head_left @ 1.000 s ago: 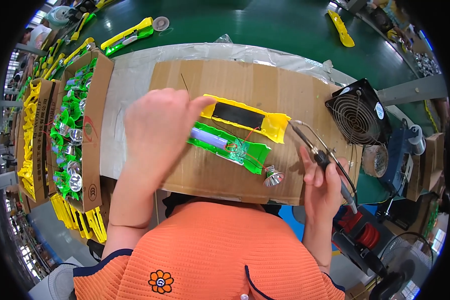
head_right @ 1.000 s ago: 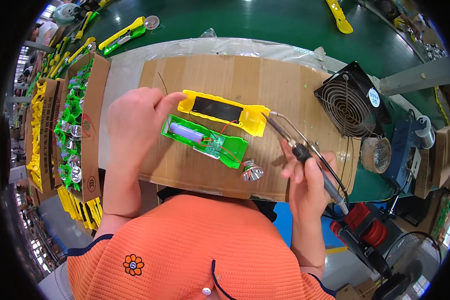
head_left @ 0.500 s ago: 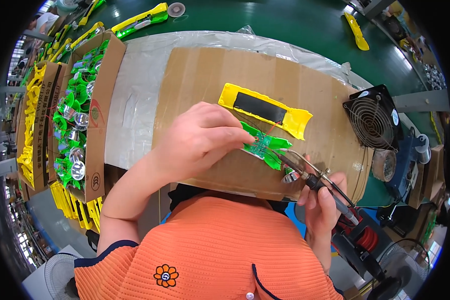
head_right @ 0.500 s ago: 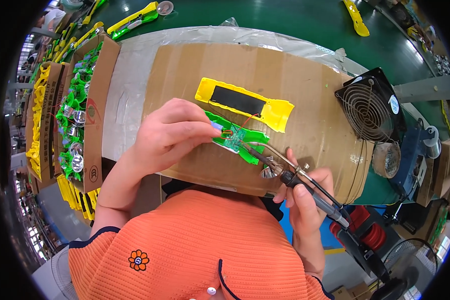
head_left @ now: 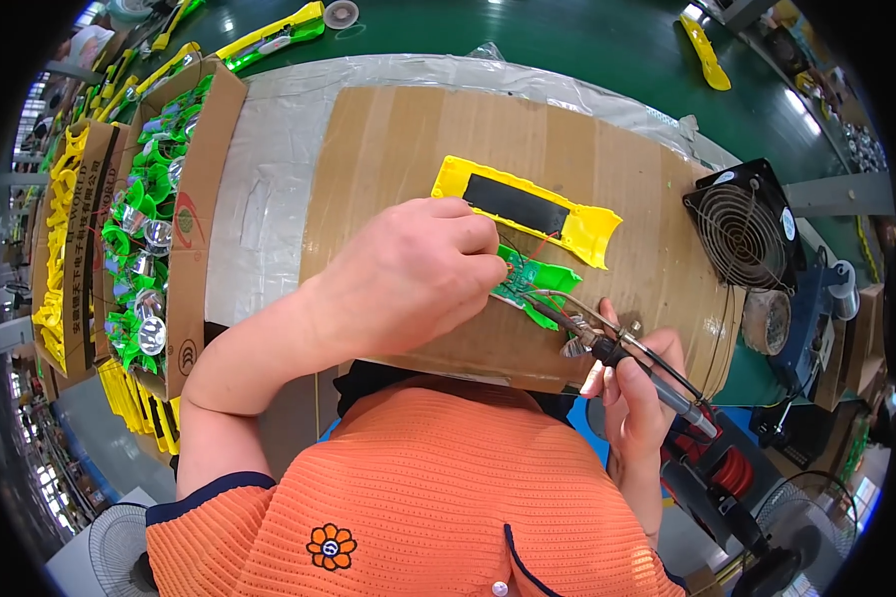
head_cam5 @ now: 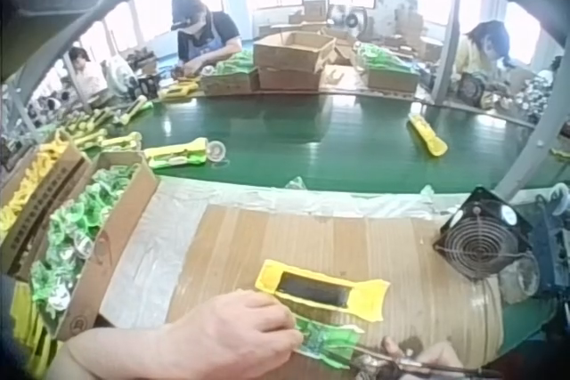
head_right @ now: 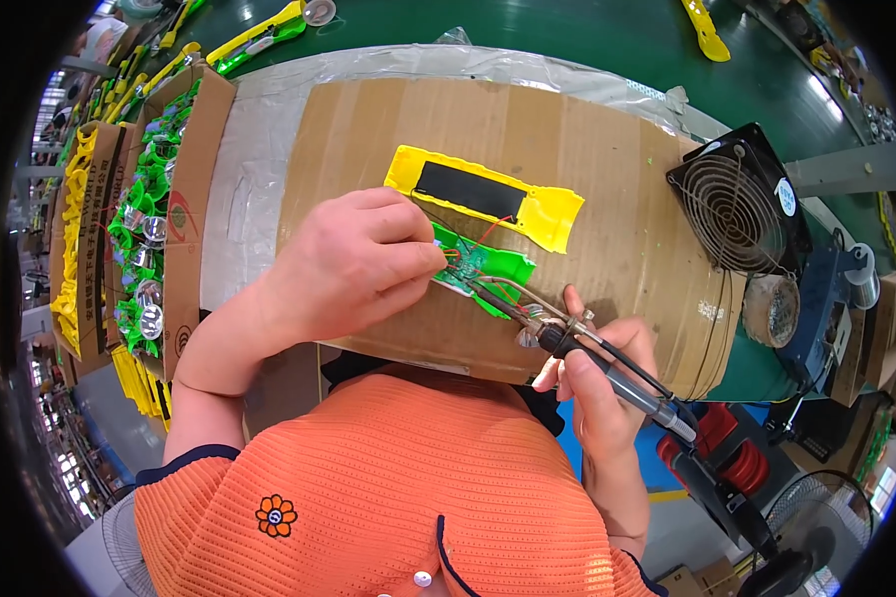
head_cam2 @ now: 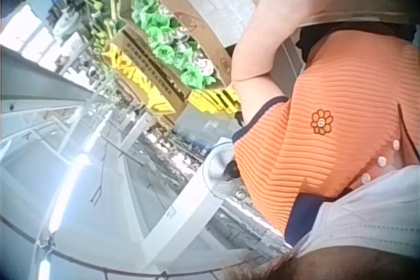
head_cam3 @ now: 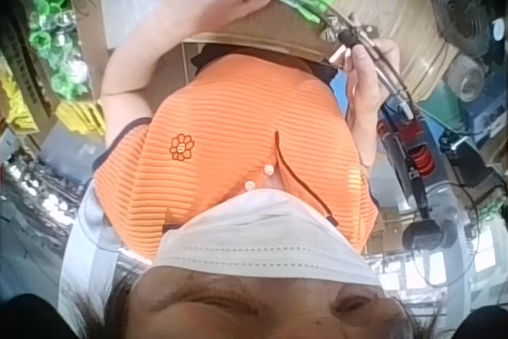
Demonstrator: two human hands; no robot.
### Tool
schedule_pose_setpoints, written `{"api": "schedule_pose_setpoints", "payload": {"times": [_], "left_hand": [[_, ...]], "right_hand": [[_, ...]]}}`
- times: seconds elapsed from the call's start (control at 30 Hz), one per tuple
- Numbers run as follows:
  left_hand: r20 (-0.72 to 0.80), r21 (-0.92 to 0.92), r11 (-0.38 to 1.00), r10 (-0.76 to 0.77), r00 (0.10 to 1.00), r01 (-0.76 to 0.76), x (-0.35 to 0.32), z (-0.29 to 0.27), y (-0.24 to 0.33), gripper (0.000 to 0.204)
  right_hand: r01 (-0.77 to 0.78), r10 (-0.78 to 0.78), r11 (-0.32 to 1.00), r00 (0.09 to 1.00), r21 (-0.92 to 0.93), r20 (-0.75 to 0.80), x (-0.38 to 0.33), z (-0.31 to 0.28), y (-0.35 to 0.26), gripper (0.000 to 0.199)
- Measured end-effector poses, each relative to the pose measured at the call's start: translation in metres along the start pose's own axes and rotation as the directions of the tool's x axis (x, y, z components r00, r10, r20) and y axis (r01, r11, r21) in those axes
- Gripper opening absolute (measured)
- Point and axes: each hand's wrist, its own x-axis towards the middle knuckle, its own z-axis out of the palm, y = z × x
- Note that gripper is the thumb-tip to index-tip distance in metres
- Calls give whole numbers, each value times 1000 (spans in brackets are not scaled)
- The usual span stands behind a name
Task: Soldering wires to circuit boards and assembling them into plastic housings on a factory line.
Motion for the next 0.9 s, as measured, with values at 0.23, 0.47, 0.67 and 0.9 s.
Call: {"api": "schedule_pose_setpoints", "payload": {"times": [0.23, 0.47, 0.67, 0.9], "left_hand": [[61, -3, 1000, 1, 998, 0, 3, -5, -1, 9], [97, 7, 1000, 2, 995, -3, 4, -5, 1, 11], [105, 19, 1000, 6, 994, -8, 5, -7, 2, 10], [107, 53, 998, 28, 994, -34, 6, -5, 3, 10]], "right_hand": [[6, -4, 997, 999, -74, 34, 1, -1, 0, 20], [-37, 39, 993, 999, -114, 18, 0, 3, -2, 18], [-34, 36, 993, 999, -115, 18, -1, 3, -1, 18], [-44, 44, 999, 999, -29, 0, 1, 2, -6, 20]]}}
